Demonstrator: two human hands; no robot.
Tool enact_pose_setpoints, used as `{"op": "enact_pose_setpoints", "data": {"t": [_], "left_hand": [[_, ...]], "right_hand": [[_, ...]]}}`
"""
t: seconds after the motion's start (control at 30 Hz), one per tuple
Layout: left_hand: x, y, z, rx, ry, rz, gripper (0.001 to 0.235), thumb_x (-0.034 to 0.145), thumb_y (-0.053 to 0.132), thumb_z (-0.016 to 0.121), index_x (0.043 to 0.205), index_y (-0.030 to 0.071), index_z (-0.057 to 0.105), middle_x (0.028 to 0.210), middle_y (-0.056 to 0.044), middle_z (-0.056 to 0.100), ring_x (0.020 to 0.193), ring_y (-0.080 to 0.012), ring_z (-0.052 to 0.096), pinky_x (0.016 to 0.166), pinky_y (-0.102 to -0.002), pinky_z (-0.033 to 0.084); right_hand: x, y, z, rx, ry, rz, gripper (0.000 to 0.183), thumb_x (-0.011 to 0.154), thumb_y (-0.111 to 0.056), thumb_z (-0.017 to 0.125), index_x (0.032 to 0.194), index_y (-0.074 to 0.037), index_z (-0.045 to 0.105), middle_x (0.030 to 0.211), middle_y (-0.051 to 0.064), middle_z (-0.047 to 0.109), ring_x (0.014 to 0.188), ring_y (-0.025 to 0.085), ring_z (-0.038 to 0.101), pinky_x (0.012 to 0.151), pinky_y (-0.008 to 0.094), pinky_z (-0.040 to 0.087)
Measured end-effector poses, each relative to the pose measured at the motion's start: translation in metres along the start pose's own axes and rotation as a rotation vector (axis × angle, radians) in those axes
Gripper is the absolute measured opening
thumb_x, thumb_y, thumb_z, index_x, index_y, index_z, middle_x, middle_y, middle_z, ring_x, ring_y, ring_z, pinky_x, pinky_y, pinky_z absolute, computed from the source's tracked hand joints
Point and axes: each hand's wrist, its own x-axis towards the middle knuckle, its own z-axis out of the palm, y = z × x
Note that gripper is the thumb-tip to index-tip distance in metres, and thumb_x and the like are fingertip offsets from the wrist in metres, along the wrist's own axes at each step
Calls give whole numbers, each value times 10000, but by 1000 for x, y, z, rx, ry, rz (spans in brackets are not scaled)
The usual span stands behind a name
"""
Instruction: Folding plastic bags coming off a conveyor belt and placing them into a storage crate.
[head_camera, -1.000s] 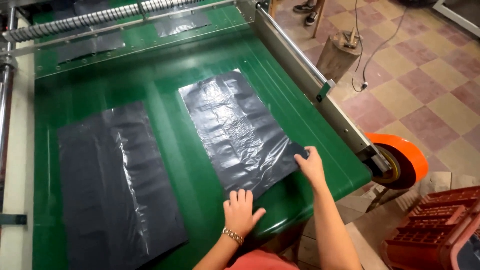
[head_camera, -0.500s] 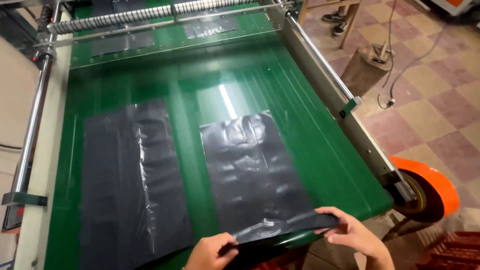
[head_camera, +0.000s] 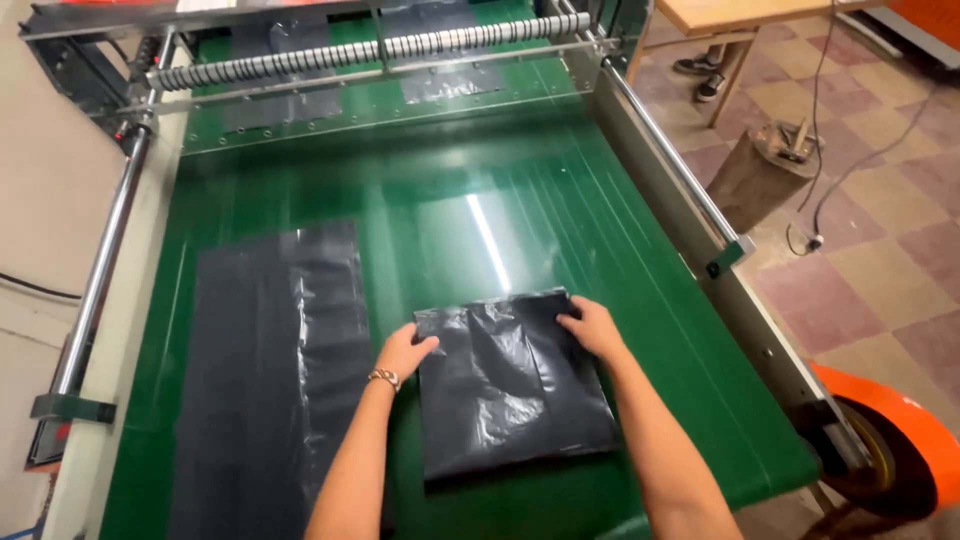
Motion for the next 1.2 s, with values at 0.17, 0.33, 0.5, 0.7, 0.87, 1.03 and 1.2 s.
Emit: {"op": "enact_pose_setpoints", "data": {"t": [0.17, 0.33, 0.5, 0.7, 0.87, 1.03, 1.2], "left_hand": [[0, 1, 5, 144, 61, -12, 391, 888, 438, 691, 1128, 130, 670, 1050, -120, 750, 1052, -296, 703, 870, -444, 573], [-17, 30, -1, 240, 78, -70, 421, 927, 489, 596, 1191, 161, 608, 1119, -131, 735, 1073, -314, 694, 885, -455, 580], [-63, 85, 6, 790, 573, 233, 585, 785, 455, 747, 1252, 154, 563, 1056, -31, 597, 980, -246, 600, 677, -394, 575], [-128, 124, 56, 63, -143, 491, 457, 900, 398, 618, 1237, 97, 550, 1201, -60, 576, 1032, -257, 581, 852, -415, 491], [-106, 80, 88, -560, -234, -4, 474, 897, 433, 498, 1257, 132, 562, 1265, -55, 644, 1113, -190, 687, 978, -363, 484], [-113, 84, 48, -1164, -365, -405, 1052, 797, 774, 101, 1515, 48, 352, 1522, -147, 515, 1373, -253, 530, 1114, -442, 376], [-126, 37, 36, -1756, -373, -505, 1049, 815, 933, 225, 1249, 75, 644, 1285, -162, 654, 1220, -360, 590, 1003, -539, 472]], "right_hand": [[9, -3, 5, -27, 30, 157, 332, 840, -352, 750, 1054, -105, 697, 1036, 175, 727, 1040, 375, 683, 876, 485, 548], [18, -5, 10, -147, 9, 221, 354, 848, -357, 739, 1110, -125, 687, 1081, 138, 736, 1056, 344, 692, 879, 468, 562], [17, -65, -18, -458, -11, -19, 735, 705, -285, 833, 1339, -66, 532, 1233, 170, 592, 1167, 405, 597, 994, 497, 523], [62, -46, 0, -421, -394, 190, 588, 653, -341, 827, 1106, -149, 505, 1080, 125, 684, 968, 352, 652, 765, 456, 485], [32, -65, -8, -421, -206, -38, 239, 666, -248, 704, 880, -171, 632, 908, 74, 708, 879, 337, 646, 712, 451, 476], [-89, -101, -49, -171, 168, -444, 222, 649, -87, 677, 810, -159, 542, 835, 44, 630, 827, 313, 546, 749, 411, 394], [-192, -71, -41, -94, 239, -496, 385, 544, 50, 610, 872, -147, 575, 1039, 7, 674, 1077, 287, 578, 928, 413, 407]]}}
